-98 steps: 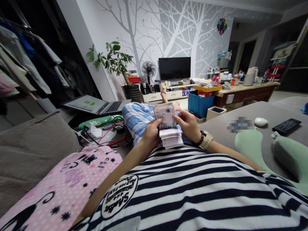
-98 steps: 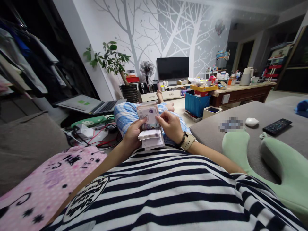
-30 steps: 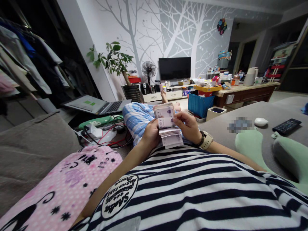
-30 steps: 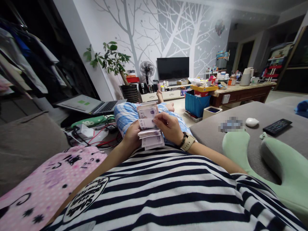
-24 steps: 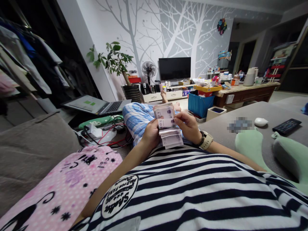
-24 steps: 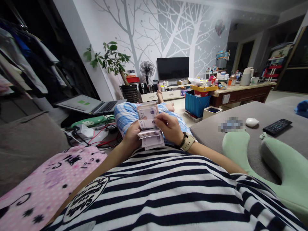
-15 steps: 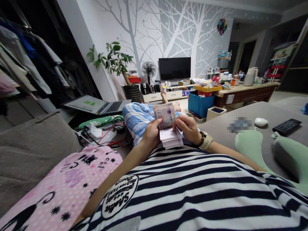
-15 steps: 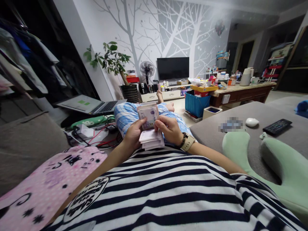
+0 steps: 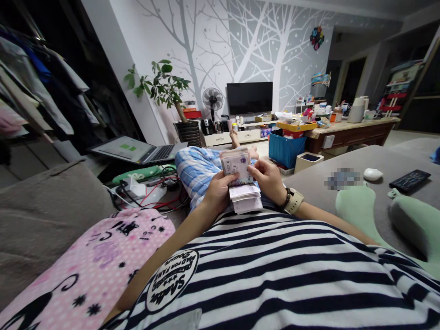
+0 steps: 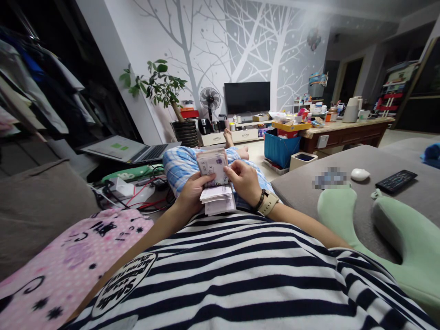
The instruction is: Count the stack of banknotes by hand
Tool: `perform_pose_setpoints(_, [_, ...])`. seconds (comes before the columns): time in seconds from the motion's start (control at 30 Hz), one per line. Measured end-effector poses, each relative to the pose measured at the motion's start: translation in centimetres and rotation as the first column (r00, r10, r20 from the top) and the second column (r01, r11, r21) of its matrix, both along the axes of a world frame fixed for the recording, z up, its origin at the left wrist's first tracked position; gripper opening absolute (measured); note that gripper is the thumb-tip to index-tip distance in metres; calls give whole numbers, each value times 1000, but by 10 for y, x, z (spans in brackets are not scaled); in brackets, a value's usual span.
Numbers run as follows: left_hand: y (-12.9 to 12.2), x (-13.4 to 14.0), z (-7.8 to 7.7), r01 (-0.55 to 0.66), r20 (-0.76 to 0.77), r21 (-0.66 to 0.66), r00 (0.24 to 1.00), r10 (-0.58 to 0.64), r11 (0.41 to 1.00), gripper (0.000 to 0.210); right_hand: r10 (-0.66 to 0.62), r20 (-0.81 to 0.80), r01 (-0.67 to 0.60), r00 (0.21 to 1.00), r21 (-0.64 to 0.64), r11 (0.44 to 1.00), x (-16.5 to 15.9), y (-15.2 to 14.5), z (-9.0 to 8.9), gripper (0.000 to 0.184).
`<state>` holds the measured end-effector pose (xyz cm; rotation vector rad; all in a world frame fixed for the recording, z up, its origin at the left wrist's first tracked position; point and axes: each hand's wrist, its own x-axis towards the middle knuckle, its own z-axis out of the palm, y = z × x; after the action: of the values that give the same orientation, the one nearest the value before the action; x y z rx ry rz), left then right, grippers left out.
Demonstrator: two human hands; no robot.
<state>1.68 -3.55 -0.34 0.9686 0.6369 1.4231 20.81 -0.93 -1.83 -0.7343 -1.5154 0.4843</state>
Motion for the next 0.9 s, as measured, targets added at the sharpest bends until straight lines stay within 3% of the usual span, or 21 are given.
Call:
perform_pose_setpoints(0.27, [13, 4, -4, 29, 122, -43, 992, -23, 999, 44, 39, -29, -38, 999, 54, 998, 0, 1, -5, 57])
perform_pose_setpoints(0.47, [12, 8, -2, 65, 128, -62, 990, -56, 996, 52, 63, -54, -56, 997, 113, 992, -1, -7, -4, 59])
perform_pose_setpoints(0.9, [11, 0, -4, -55, 38, 39, 998, 54, 998, 21, 88, -10, -84, 996, 181, 980, 1, -12, -1, 61])
